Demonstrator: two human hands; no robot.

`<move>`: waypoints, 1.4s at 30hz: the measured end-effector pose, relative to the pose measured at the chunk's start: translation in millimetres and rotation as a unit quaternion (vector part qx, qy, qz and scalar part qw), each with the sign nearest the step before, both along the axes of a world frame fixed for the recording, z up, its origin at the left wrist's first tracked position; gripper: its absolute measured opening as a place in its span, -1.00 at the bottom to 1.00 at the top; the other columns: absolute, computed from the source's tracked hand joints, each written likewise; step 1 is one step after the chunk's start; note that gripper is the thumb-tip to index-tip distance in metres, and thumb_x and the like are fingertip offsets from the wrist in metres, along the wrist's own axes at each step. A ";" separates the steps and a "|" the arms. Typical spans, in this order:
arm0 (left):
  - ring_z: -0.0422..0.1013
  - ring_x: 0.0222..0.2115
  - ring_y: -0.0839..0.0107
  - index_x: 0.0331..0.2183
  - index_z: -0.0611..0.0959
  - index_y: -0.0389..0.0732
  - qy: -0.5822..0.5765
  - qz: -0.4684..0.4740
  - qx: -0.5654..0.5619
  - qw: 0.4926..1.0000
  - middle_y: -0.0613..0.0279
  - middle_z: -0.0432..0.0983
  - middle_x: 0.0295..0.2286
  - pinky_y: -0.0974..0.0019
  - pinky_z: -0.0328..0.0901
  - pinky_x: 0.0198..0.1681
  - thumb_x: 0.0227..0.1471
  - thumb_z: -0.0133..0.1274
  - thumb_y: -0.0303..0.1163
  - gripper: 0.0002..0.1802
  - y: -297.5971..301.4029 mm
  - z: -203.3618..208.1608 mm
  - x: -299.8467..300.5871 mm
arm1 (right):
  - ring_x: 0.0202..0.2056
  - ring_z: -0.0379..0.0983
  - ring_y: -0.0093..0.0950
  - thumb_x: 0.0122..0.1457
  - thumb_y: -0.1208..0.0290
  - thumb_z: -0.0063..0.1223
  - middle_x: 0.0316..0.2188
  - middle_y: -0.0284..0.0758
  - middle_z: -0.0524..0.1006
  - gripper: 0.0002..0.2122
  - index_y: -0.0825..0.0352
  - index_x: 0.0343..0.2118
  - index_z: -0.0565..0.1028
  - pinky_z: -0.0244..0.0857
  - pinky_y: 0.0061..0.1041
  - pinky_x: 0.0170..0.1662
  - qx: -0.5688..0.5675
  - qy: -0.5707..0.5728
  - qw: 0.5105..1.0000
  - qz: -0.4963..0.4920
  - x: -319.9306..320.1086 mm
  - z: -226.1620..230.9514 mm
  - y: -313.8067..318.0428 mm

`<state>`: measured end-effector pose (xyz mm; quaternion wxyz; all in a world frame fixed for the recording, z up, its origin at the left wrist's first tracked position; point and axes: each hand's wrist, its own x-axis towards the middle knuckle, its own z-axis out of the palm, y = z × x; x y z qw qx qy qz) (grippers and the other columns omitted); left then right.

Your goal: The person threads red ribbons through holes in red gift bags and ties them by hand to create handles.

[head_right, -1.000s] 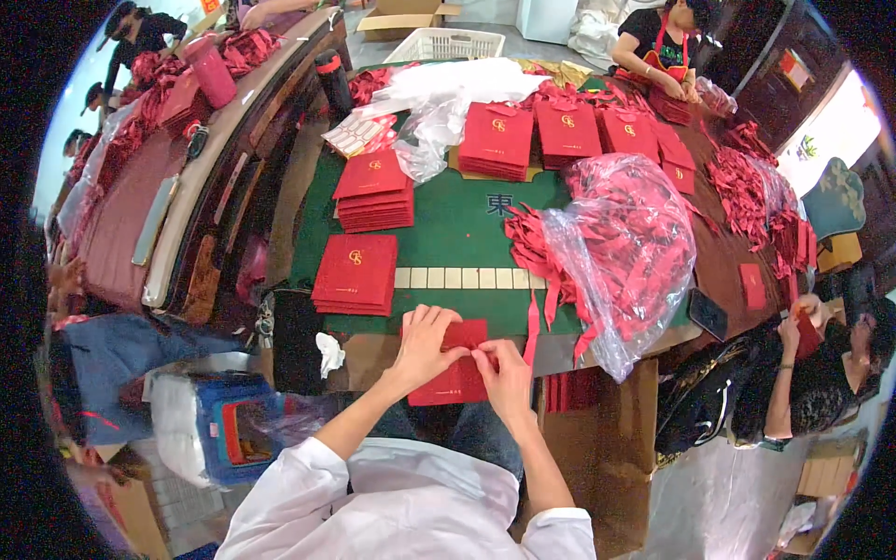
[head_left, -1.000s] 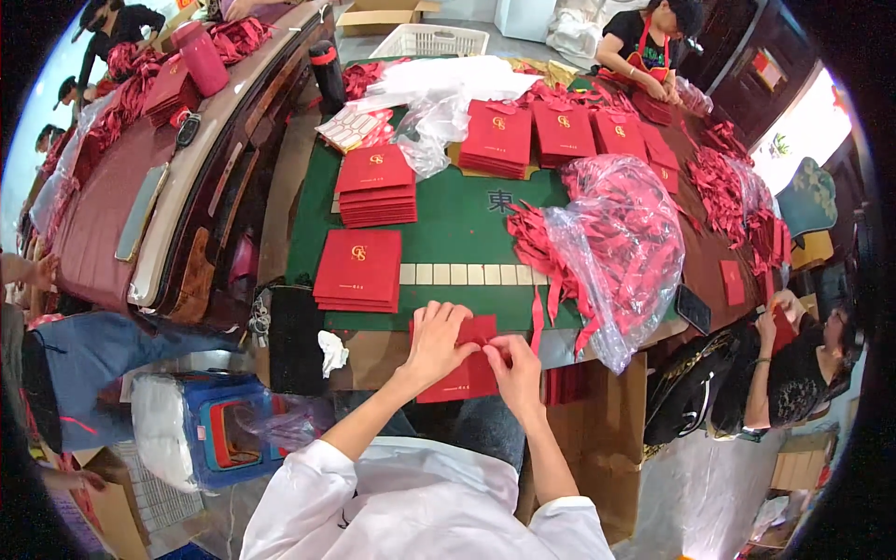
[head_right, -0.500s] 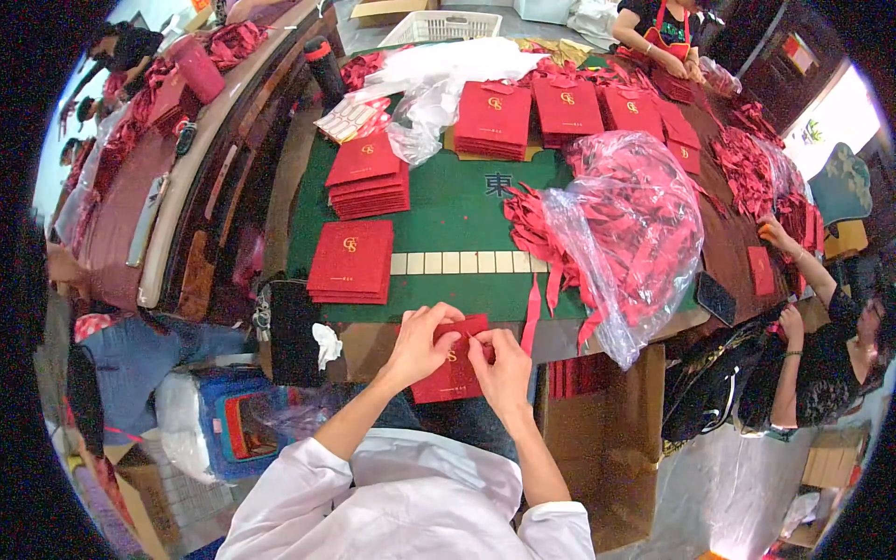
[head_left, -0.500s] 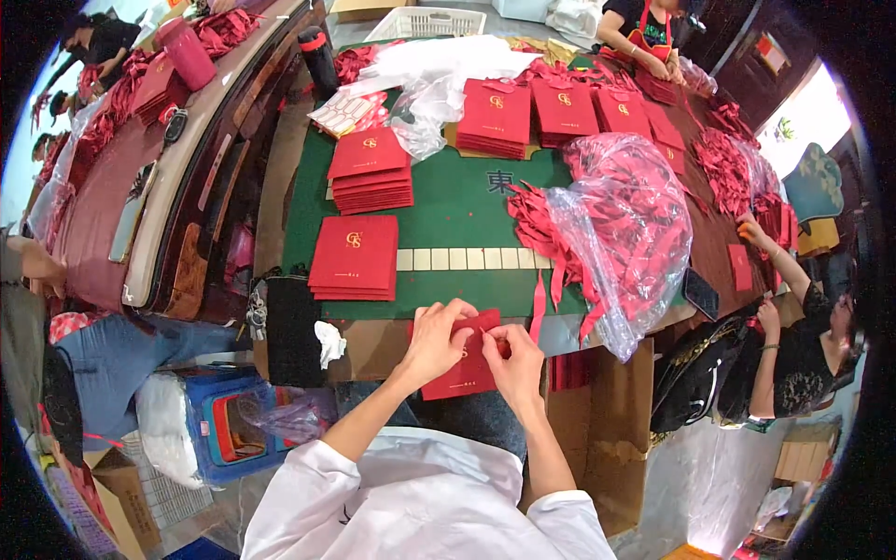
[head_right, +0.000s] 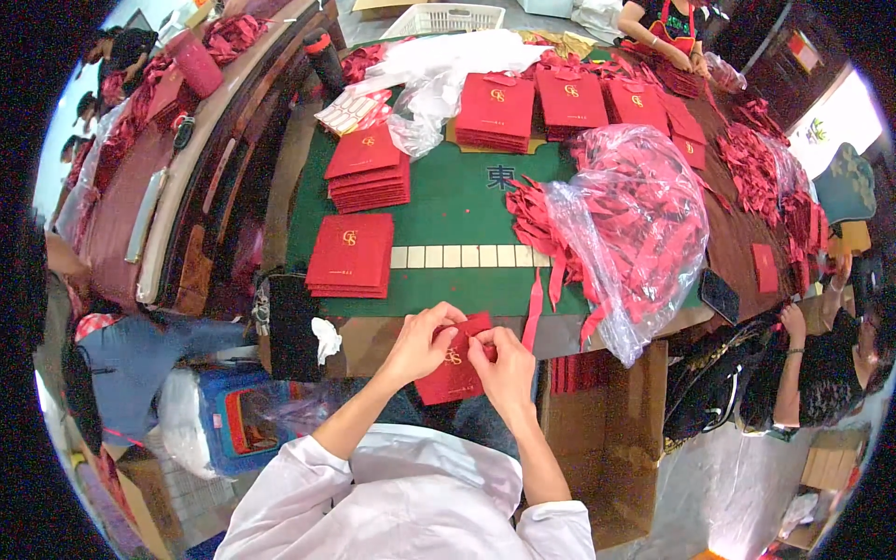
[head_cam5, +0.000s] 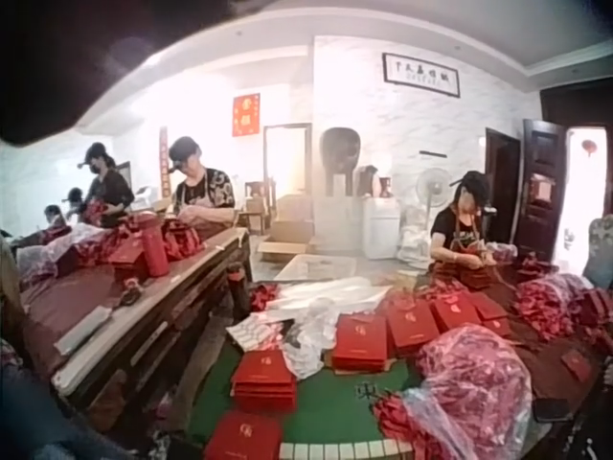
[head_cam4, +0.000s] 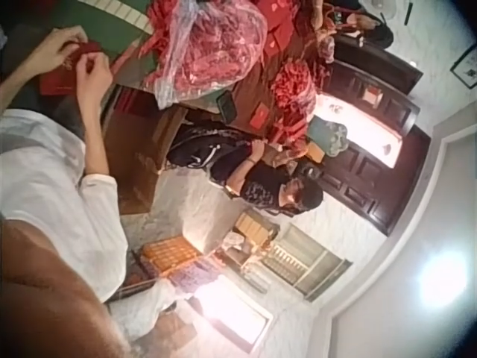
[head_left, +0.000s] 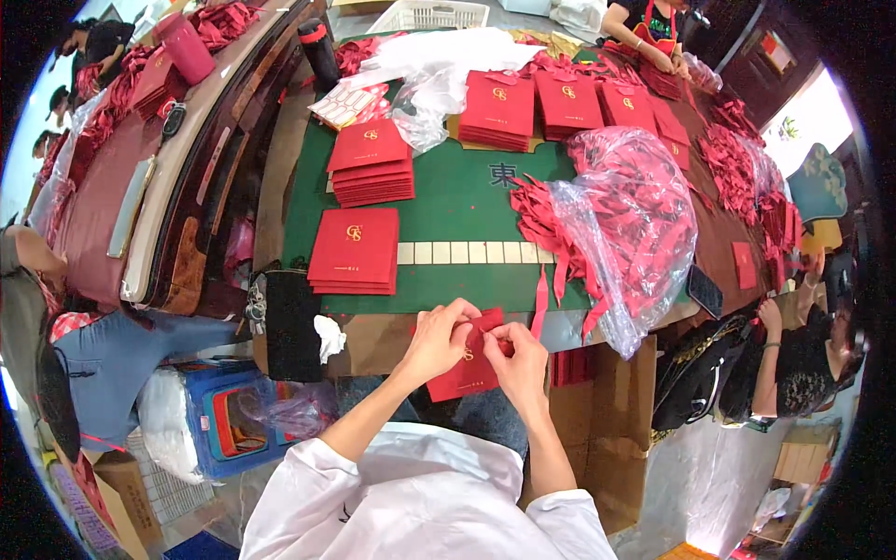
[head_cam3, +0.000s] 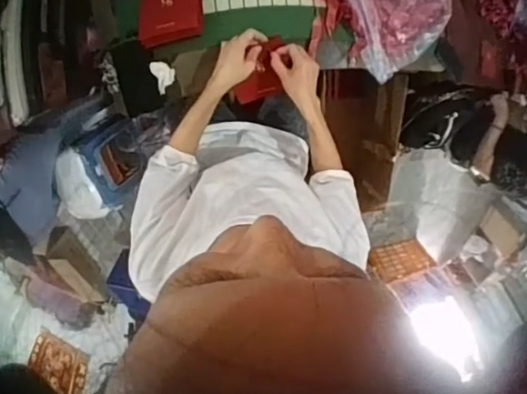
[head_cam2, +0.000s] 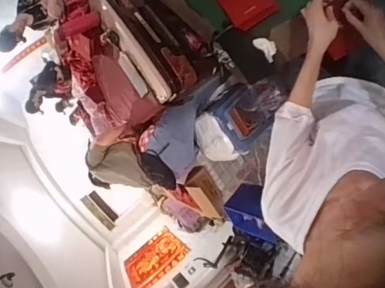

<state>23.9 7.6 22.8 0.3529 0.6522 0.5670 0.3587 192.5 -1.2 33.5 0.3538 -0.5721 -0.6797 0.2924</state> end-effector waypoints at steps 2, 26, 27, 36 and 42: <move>0.50 -0.29 0.12 -0.25 0.54 -0.20 -0.001 0.005 0.002 1.000 0.13 0.60 -0.39 0.07 0.28 -0.16 0.03 0.02 -0.55 -0.82 -2.1 -3.2 2.3 | -0.49 0.55 -0.43 0.11 0.46 0.21 -0.49 -0.24 0.57 -0.88 0.39 -0.43 0.53 0.38 -0.47 -0.39 0.002 -0.001 1.000 -0.002 -1.9 2.2 0.5; 0.39 -0.39 0.21 -0.24 0.60 -0.19 0.154 0.097 0.169 0.969 0.19 0.57 -0.43 0.14 0.19 -0.22 -0.02 0.06 -0.52 -0.79 -26.5 13.7 34.0 | -0.52 0.50 -0.40 0.12 0.42 0.20 -0.52 -0.20 0.55 -0.85 0.40 -0.42 0.50 0.36 -0.40 -0.41 -0.024 -0.008 0.998 -0.057 -12.4 -0.4 -5.2; 0.40 -0.38 0.19 -0.24 0.62 -0.18 0.149 0.092 0.162 0.971 0.19 0.58 -0.40 0.13 0.20 -0.22 -0.03 0.07 -0.54 -0.77 -27.5 15.1 36.4 | -0.54 0.47 -0.47 0.11 0.48 0.20 -0.53 -0.21 0.55 -0.88 0.41 -0.43 0.50 0.35 -0.46 -0.43 0.018 -0.028 0.998 -0.062 -12.5 -2.7 -5.7; 0.46 -0.32 0.16 -0.20 0.58 -0.12 0.100 0.006 0.077 0.992 0.20 0.60 -0.38 0.12 0.24 -0.20 0.03 0.04 -0.52 -0.77 -20.5 1.8 21.5 | -0.47 0.50 -0.41 0.09 0.46 0.26 -0.48 -0.24 0.52 -0.87 0.36 -0.34 0.55 0.37 -0.47 -0.36 -0.037 0.033 0.999 -0.014 1.9 -7.5 -3.5; 0.48 -0.32 0.19 -0.25 0.58 -0.13 -0.032 -0.015 -0.043 0.998 0.23 0.60 -0.40 0.12 0.24 -0.19 -0.02 0.13 -0.52 -0.79 -11.7 -0.6 8.1 | -0.39 0.43 -0.49 0.09 0.57 0.23 -0.35 -0.29 0.49 -0.85 0.37 -0.26 0.57 0.32 -0.54 -0.32 0.034 0.091 0.995 0.006 9.4 8.7 9.7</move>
